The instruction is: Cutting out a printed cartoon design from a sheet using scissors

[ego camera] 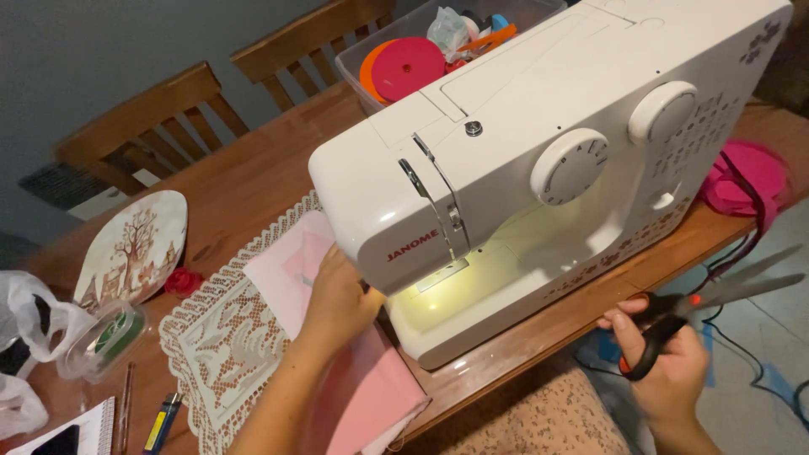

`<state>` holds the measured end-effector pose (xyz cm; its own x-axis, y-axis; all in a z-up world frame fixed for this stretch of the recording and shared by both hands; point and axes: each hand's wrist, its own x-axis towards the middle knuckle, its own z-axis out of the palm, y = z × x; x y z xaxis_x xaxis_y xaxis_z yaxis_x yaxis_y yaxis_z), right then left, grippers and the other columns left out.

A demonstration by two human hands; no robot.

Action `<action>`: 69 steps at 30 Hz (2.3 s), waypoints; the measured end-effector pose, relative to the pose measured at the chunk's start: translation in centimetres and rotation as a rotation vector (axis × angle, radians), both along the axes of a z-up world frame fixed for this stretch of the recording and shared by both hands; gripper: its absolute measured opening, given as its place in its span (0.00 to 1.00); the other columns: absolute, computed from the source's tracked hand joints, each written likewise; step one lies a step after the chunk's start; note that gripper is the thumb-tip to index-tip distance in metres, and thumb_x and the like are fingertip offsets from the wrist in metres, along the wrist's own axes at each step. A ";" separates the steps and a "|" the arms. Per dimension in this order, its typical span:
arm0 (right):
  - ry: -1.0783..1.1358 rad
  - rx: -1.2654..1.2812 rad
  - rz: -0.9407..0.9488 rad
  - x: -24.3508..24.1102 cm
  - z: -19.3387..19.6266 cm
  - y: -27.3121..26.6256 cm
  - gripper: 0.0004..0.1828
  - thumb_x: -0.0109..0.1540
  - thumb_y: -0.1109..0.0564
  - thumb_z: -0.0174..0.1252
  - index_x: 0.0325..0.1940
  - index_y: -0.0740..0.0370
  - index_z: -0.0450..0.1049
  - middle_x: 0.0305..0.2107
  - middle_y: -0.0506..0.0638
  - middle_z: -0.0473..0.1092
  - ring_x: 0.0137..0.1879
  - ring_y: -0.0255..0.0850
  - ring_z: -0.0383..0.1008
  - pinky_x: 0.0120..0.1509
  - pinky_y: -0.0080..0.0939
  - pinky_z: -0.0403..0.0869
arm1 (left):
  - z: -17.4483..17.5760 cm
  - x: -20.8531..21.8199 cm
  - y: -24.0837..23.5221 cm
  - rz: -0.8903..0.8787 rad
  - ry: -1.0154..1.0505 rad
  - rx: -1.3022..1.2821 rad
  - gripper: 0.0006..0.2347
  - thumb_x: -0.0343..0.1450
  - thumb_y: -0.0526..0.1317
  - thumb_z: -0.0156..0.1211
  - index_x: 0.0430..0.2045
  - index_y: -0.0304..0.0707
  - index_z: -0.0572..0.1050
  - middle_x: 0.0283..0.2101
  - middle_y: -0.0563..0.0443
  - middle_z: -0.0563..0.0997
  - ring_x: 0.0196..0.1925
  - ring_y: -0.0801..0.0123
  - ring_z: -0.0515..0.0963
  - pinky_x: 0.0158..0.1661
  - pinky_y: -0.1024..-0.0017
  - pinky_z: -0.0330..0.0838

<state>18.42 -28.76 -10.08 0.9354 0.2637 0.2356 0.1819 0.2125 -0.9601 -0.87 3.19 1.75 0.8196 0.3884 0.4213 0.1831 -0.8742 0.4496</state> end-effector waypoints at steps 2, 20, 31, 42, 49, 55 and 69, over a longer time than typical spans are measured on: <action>-0.030 -0.019 -0.045 0.1 1.0 0.6 0.10 0.67 0.68 0.57 0.52 0.72 0.69 0.43 0.62 0.73 0.47 0.49 0.78 0.61 0.45 0.79 | 1.6 0.3 -3.1 0.045 0.056 0.001 0.10 0.63 0.40 0.58 0.36 0.40 0.75 0.46 0.42 0.78 0.52 0.48 0.72 0.50 0.56 0.67; -0.518 -0.283 -0.460 4.3 1.2 5.0 0.21 0.62 0.64 0.73 0.54 0.67 0.70 0.58 0.65 0.75 0.58 0.50 0.78 0.58 0.43 0.76 | -6.0 0.9 -6.1 0.066 -0.078 -0.156 0.17 0.78 0.46 0.30 0.28 0.32 0.63 0.36 0.36 0.64 0.41 0.47 0.61 0.49 0.48 0.44; -0.800 -0.328 -0.503 7.9 -2.5 4.7 0.25 0.72 0.74 0.81 0.60 0.88 0.69 0.57 0.79 0.77 0.57 0.66 0.80 0.60 0.57 0.79 | -1.6 2.6 -7.3 0.104 -0.158 -0.176 0.34 0.77 0.58 0.16 0.72 0.24 0.41 0.75 0.24 0.46 0.79 0.33 0.36 0.73 0.45 0.29; -0.153 -0.752 0.261 0.2 7.6 -0.2 0.19 0.58 0.57 0.61 0.51 0.68 0.82 0.50 0.58 0.82 0.54 0.46 0.83 0.65 0.42 0.74 | -6.8 4.1 14.7 0.046 0.445 0.240 0.19 0.60 0.35 0.61 0.47 0.44 0.79 0.55 0.46 0.77 0.60 0.49 0.72 0.53 0.53 0.72; 0.047 -1.519 0.833 2.7 -2.4 5.6 0.27 0.59 0.42 0.71 0.63 0.22 0.80 0.58 0.23 0.84 0.68 0.16 0.80 0.81 0.25 0.60 | -0.3 5.6 13.1 0.178 0.681 -0.065 0.28 0.53 0.37 0.57 0.52 0.43 0.70 0.59 0.40 0.71 0.63 0.50 0.70 0.60 0.62 0.67; 0.327 -1.502 1.098 -2.8 -6.5 12.0 0.23 0.65 0.35 0.55 0.55 0.44 0.84 0.54 0.40 0.82 0.60 0.34 0.81 0.68 0.40 0.71 | -0.6 3.4 16.9 -0.074 0.662 0.088 0.08 0.61 0.43 0.62 0.28 0.42 0.76 0.37 0.46 0.81 0.39 0.55 0.77 0.38 0.56 0.69; -0.369 0.090 1.020 -20.3 13.8 16.0 0.45 0.49 0.42 0.75 0.61 0.64 0.61 0.56 0.56 0.69 0.62 0.44 0.72 0.69 0.45 0.69 | 21.2 -15.9 -1.4 0.194 -0.378 0.251 0.07 0.69 0.25 0.55 0.36 0.35 0.75 0.38 0.51 0.77 0.38 0.72 0.72 0.38 0.77 0.63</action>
<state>-1.89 -12.74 3.70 0.1535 0.8438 0.5142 0.1538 0.4936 -0.8560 -16.77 1.83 22.99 0.5137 0.3669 0.7755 0.2182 -0.9301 0.2955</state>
